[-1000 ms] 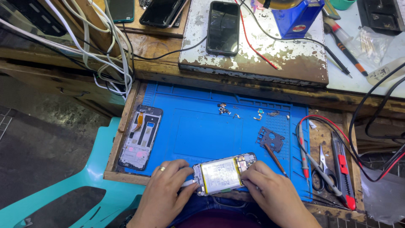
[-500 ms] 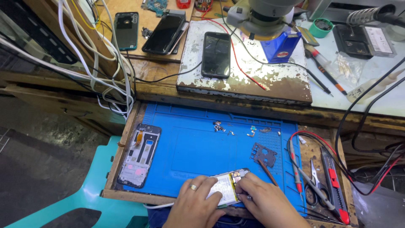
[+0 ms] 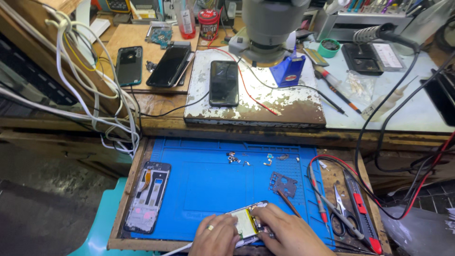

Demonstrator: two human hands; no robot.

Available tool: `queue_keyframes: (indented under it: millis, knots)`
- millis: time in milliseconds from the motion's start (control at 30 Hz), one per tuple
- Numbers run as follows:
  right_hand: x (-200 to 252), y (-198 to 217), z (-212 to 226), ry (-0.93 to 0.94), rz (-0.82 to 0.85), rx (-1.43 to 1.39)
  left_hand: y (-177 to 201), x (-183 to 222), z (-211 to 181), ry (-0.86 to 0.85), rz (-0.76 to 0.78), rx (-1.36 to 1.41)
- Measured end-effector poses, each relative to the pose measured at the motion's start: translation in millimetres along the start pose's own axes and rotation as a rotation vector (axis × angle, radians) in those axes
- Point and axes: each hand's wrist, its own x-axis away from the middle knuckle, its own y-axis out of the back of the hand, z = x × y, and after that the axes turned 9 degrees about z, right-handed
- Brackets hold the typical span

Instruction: The person disassembles a smartphone by removing the battery and placing it on the mat. They then reinsert the battery into the phone chassis and press it into place.

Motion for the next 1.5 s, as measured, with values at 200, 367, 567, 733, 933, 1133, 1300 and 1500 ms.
queue_keyframes:
  millis: [200,367,567,733,933,1133,1300,1500]
  knots:
    - [0,8,8,0.154,-0.079,-0.031,25,-17,-7,-0.009,-0.086,0.087]
    - [-3,12,13,0.342,-0.133,-0.090,36,-22,-15,0.247,-0.020,0.352]
    - [3,9,5,0.327,-0.066,-0.200,32,-18,-6,0.560,0.121,0.699]
    - [7,5,1,0.332,-0.051,-0.231,34,-11,8,0.615,0.350,1.094]
    - [1,2,4,0.205,-0.145,-0.360,54,-17,5,0.380,0.319,1.171]
    - [-2,15,18,0.161,0.105,-0.448,47,-14,6,0.572,0.454,0.986]
    - [-3,12,19,0.267,0.064,-0.380,34,-11,5,0.562,0.426,0.868]
    - [-7,38,-2,-0.092,-0.273,-0.468,50,-14,8,0.507,0.046,0.751]
